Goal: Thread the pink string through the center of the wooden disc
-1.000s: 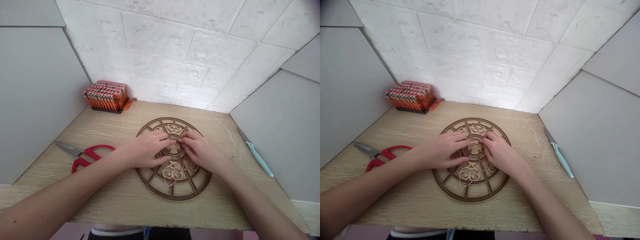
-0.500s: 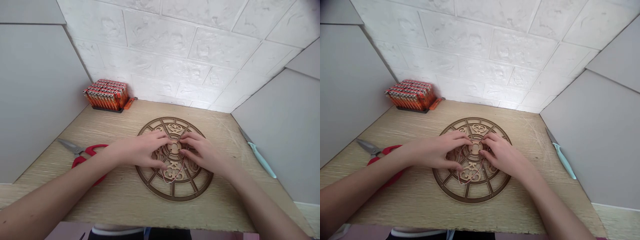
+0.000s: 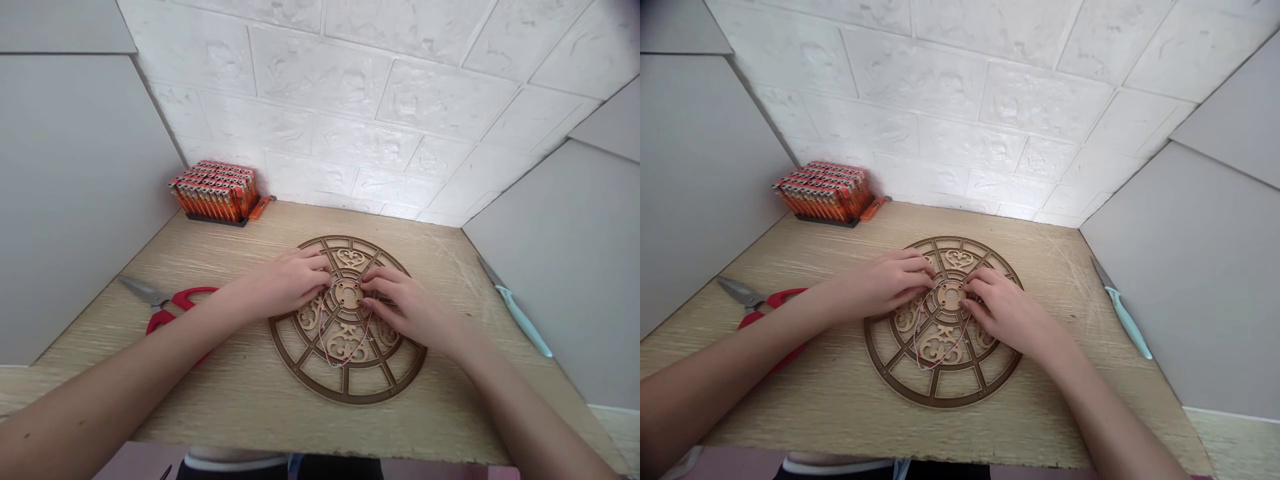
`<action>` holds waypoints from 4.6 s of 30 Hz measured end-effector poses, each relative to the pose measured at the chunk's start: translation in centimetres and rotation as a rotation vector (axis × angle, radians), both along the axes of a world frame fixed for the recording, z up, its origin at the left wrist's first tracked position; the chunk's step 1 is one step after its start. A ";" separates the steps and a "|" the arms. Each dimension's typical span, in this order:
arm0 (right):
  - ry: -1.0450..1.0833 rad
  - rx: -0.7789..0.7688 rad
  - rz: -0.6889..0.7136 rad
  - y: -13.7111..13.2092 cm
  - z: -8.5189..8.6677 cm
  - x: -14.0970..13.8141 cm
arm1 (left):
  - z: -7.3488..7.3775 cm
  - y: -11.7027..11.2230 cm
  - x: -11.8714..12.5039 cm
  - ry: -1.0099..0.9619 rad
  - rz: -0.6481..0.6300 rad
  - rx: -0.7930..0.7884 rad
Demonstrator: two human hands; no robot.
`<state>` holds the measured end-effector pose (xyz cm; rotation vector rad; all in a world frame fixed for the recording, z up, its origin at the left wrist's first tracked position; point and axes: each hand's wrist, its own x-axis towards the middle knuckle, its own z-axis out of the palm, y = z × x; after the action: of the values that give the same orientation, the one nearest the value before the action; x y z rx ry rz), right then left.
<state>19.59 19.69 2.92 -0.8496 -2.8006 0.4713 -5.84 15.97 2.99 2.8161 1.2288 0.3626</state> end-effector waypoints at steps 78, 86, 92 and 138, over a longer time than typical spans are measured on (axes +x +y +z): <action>-0.085 0.315 -0.143 -0.2 -1.6 -2.1 | -0.8 -0.4 1.4 0.135 0.061 0.129; 0.052 0.254 -0.166 -0.2 -0.6 -1.5 | 0.4 -0.6 0.8 0.012 -0.024 -0.045; 0.026 0.196 -0.144 -0.2 -0.3 -1.3 | 1.0 -0.9 0.8 -0.106 -0.107 -0.254; 0.376 -0.606 -0.083 -0.9 2.2 -0.1 | 1.7 -0.1 0.7 -0.881 0.502 -0.025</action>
<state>19.46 18.80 5.14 -0.8564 -2.2809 1.3481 -5.18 15.84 4.65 1.8472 1.5820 1.3837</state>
